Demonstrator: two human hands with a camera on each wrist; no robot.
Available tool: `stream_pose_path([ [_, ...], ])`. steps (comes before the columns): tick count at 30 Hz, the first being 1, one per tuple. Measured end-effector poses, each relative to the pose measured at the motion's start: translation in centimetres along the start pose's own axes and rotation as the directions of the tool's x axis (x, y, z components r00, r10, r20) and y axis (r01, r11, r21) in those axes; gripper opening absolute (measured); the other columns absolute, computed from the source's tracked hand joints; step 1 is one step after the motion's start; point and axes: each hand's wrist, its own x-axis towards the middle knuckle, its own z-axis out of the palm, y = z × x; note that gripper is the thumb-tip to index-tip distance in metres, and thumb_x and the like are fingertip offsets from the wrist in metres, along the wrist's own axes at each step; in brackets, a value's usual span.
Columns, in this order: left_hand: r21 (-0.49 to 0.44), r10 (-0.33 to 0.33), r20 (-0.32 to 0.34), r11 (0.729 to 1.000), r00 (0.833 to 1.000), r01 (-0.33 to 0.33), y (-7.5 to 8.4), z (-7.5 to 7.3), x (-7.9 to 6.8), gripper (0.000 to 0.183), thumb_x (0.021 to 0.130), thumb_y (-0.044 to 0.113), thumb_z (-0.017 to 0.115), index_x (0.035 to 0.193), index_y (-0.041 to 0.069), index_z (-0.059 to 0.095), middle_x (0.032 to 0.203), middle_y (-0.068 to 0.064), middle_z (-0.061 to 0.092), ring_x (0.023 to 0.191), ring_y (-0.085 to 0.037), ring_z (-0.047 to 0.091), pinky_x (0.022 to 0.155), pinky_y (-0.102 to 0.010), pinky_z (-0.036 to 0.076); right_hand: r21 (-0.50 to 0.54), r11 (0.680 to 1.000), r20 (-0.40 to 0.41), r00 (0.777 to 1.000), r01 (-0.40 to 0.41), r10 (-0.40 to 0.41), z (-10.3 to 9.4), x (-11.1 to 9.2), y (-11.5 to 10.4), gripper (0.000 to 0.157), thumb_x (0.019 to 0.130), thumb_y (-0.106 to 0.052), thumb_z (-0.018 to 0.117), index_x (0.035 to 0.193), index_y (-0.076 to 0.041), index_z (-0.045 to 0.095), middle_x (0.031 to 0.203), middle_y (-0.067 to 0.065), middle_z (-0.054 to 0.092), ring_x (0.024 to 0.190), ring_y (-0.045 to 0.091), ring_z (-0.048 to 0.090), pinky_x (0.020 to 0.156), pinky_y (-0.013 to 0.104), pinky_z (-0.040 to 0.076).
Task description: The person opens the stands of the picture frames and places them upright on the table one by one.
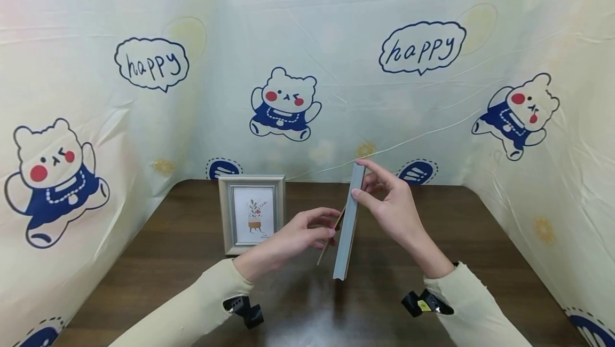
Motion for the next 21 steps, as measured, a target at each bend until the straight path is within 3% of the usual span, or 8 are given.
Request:
stream_pose_path([
  [5,0.022,-0.001,0.004,1.0,1.0,0.001,0.08,-0.13,0.0,0.037,0.107,0.013,0.061,0.144,0.01,0.06,0.129,-0.013,0.064,0.111,-0.034,0.067,0.098,-0.049,0.056,-0.005,1.0,0.003,1.0,0.003,-0.003,-0.04,-0.02,-0.1,0.052,0.096,-0.001,0.075,0.146,-0.014,0.064,0.096,0.01,0.067,0.083,0.019,0.061,0.074,0.024,0.049],
  [13,0.038,-0.002,0.016,0.999,1.0,0.002,0.13,-0.48,0.12,0.036,0.108,0.013,0.059,0.144,0.01,0.06,0.131,-0.016,0.063,0.108,-0.03,0.067,0.1,-0.052,0.054,-0.01,1.0,0.005,1.0,0.005,-0.005,-0.17,-0.03,-0.31,0.052,0.096,-0.001,0.074,0.145,-0.014,0.064,0.095,0.01,0.067,0.083,0.019,0.062,0.074,0.024,0.049],
  [18,0.042,-0.009,0.012,0.999,1.0,0.008,0.16,-0.69,0.05,0.035,0.108,0.014,0.057,0.143,0.01,0.061,0.127,-0.012,0.066,0.11,-0.03,0.067,0.1,-0.053,0.053,-0.012,1.0,0.008,1.0,0.012,-0.012,-0.19,-0.04,-0.28,0.053,0.096,0.0,0.075,0.145,-0.014,0.064,0.094,0.009,0.067,0.083,0.019,0.061,0.074,0.025,0.048],
  [21,0.044,-0.009,0.007,0.999,1.0,0.009,0.18,-0.82,0.05,0.035,0.108,0.014,0.056,0.142,0.01,0.062,0.121,-0.006,0.067,0.106,-0.026,0.066,0.097,-0.048,0.053,-0.011,1.0,0.01,1.0,0.014,-0.013,-0.21,-0.06,-0.28,0.053,0.095,0.0,0.075,0.145,-0.014,0.064,0.094,0.009,0.067,0.083,0.019,0.061,0.074,0.024,0.048],
])
